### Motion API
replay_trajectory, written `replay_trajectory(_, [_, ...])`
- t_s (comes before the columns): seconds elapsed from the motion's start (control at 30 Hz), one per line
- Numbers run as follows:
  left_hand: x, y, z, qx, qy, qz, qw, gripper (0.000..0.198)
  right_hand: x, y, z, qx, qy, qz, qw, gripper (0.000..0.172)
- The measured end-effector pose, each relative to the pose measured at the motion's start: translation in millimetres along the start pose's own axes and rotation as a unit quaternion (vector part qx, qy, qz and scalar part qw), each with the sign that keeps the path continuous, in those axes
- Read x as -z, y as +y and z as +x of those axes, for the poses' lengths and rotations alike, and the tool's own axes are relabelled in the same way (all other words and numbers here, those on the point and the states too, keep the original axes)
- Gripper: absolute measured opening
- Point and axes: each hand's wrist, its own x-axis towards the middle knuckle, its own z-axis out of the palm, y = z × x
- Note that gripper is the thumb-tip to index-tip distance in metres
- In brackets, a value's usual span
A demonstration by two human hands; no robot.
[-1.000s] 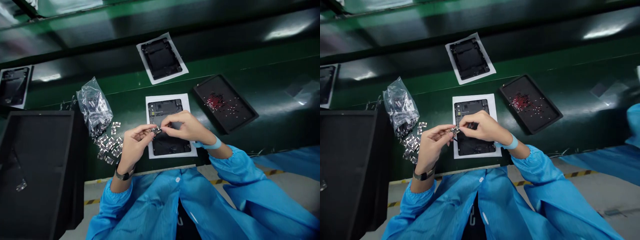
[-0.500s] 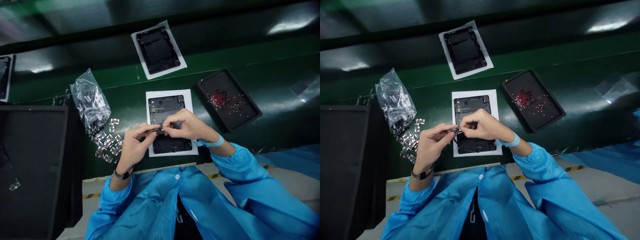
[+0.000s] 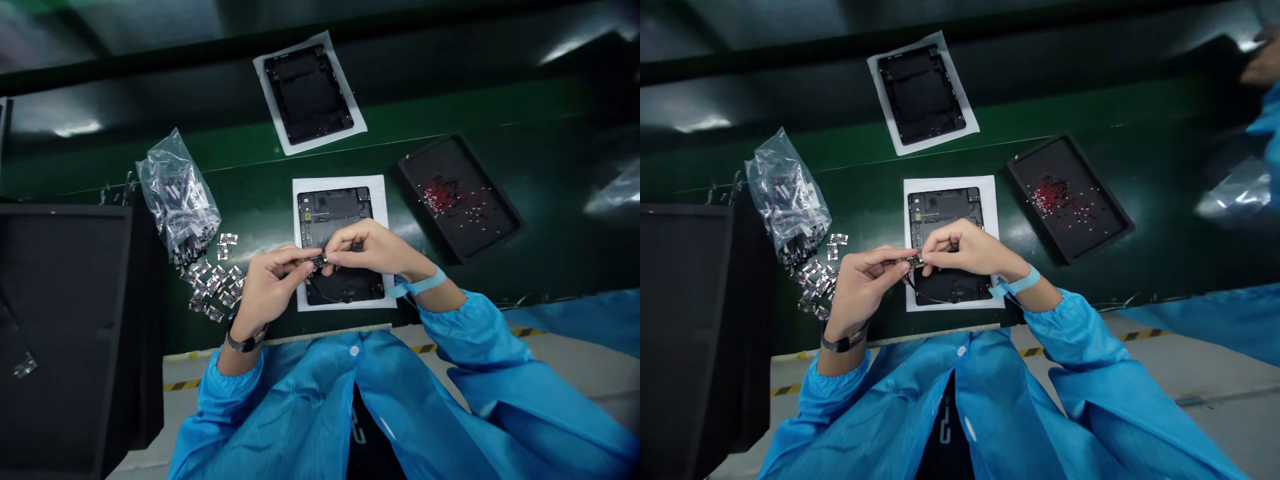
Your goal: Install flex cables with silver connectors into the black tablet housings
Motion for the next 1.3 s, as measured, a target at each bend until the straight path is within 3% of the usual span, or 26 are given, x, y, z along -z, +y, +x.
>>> replay_trajectory(0.63, [-8.1, -2, -2, 0.051, 0.012, 0.026, 0.998, 0.018, -7, 31, 0, -0.041, -0.027, 0.157, 0.986, 0.03])
replay_trajectory(0.77, [-8.8, -4, 1, 0.071, 0.0, 0.001, 0.997, 0.021, 1, 19, -5, -0.027, -0.017, 0.093, 0.995, 0.03])
replay_trajectory(0.83, [-3.4, -2, 1, 0.059, 0.023, -0.039, 0.997, 0.024, 12, 6, -21, 0.01, 0.062, -0.011, 0.998, 0.026])
replay_trajectory(0.93, [12.6, 1, -1, 0.0, 0.134, -0.136, 0.982, 0.019, 25, -7, -58, 0.023, 0.255, -0.197, 0.946, 0.021])
replay_trajectory(0.97, [18.2, 1, -2, -0.015, 0.174, -0.169, 0.97, 0.016, 25, -7, -71, 0.005, 0.283, -0.245, 0.927, 0.022])
replay_trajectory(1.03, [25.4, -2, -3, -0.019, 0.225, -0.226, 0.947, 0.014, 15, 4, -92, -0.046, 0.264, -0.316, 0.91, 0.02])
replay_trajectory(1.1, [24.2, -9, -3, 0.002, 0.237, -0.269, 0.933, 0.014, -5, 24, -101, -0.094, 0.24, -0.367, 0.894, 0.018])
replay_trajectory(1.23, [0.9, -28, -1, 0.052, 0.212, -0.292, 0.931, 0.017, -47, 57, -90, -0.138, 0.336, -0.427, 0.828, 0.02])
replay_trajectory(1.3, [-12.6, -34, -1, 0.073, 0.195, -0.274, 0.939, 0.02, -57, 61, -83, -0.137, 0.363, -0.425, 0.818, 0.019])
